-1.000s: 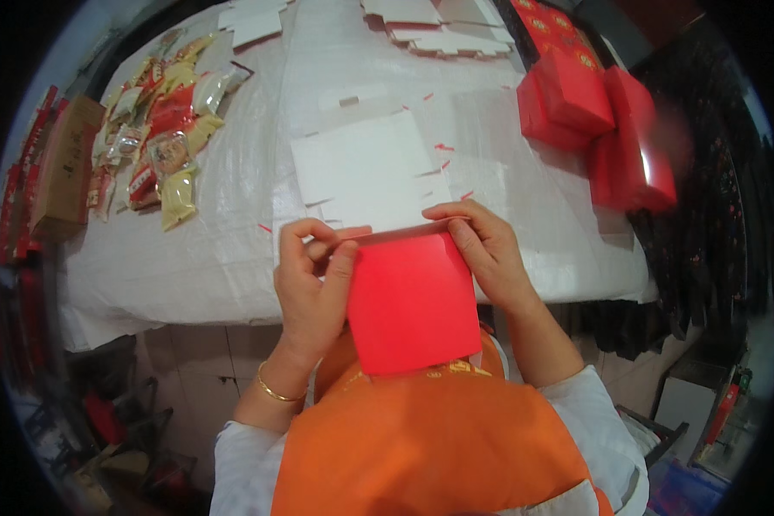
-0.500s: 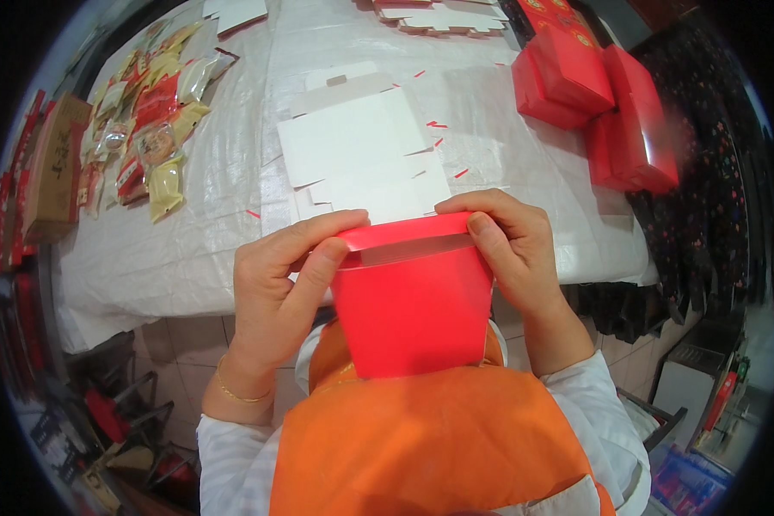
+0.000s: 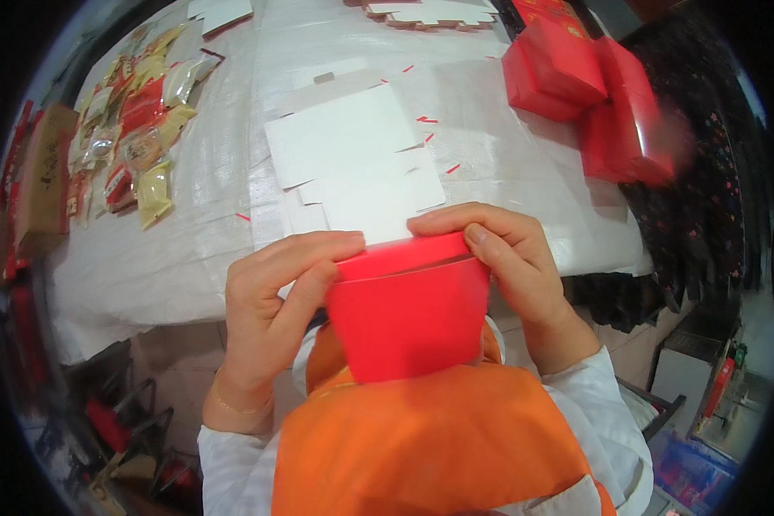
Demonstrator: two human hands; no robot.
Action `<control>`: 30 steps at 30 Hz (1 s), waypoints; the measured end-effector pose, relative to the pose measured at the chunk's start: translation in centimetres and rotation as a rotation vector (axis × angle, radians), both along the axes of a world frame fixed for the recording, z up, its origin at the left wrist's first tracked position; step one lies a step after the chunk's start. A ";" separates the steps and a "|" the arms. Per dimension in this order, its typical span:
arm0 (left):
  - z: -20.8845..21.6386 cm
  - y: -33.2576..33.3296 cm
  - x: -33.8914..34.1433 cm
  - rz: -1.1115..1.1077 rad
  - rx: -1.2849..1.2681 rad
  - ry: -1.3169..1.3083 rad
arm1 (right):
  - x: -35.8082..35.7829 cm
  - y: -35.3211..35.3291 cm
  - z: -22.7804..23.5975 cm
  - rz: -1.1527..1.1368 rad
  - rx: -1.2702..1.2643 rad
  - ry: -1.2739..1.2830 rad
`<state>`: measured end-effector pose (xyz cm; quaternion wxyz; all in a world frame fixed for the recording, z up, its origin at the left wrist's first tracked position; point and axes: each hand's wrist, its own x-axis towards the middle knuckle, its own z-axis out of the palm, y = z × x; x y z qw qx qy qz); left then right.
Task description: The person folds flat red cardboard pieces into small rectangular boxes by hand. They place small packaged items inside the boxes, close the lids, and stack the finished boxes on the table. The person also arranges the completed boxes into a larger tray.
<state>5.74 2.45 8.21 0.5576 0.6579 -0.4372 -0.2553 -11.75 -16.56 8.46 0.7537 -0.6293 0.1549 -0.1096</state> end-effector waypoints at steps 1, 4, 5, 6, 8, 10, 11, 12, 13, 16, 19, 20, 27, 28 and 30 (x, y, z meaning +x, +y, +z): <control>-0.2 0.0 -0.1 0.003 -0.019 -0.006 | 0.0 0.0 0.1 0.002 -0.055 0.009; -0.8 0.0 -0.2 0.000 -0.069 -0.029 | -0.3 -0.2 0.1 0.015 -0.218 0.001; -0.9 0.0 -0.2 -0.001 -0.083 -0.039 | -0.5 -0.2 0.0 0.023 -0.273 -0.026; -1.1 0.0 -0.4 -0.005 -0.085 -0.037 | -0.7 -0.3 0.0 0.033 -0.328 -0.052; -1.3 0.3 -0.7 -0.002 -0.073 -0.045 | -0.8 -0.2 0.4 0.045 -0.437 -0.033; -1.9 -0.1 -1.3 0.007 -0.135 -0.066 | -1.0 -0.3 0.5 0.055 -0.492 -0.015; -2.3 -0.1 -1.5 0.014 -0.166 -0.079 | -1.1 -0.4 0.4 0.060 -0.493 -0.007; -2.7 -0.1 -1.5 0.006 -0.159 -0.084 | -1.1 -0.4 0.3 0.065 -0.494 0.002; -3.1 -0.1 -1.4 -0.005 -0.152 -0.087 | -1.0 -0.6 0.3 0.103 -0.493 0.035; -4.2 -0.4 -1.2 -0.040 -0.145 -0.085 | -0.7 -1.3 0.3 0.188 -0.467 0.093; -4.8 -1.0 -1.2 -0.061 -0.138 -0.040 | -0.6 -1.8 -0.9 0.205 -0.406 0.081; -5.0 -1.2 -1.2 -0.063 -0.132 -0.020 | -0.6 -1.9 -1.2 0.206 -0.392 0.087; -4.9 -1.8 -2.4 -0.134 -0.165 0.203 | -0.6 -1.8 -1.7 0.104 -0.294 0.102; -4.7 -1.5 -2.8 -0.126 -0.173 0.204 | -0.7 -1.7 -1.4 0.090 -0.323 0.088; -4.5 -1.4 -3.2 -0.123 -0.247 0.203 | -0.9 -1.7 -0.8 0.059 -0.380 0.061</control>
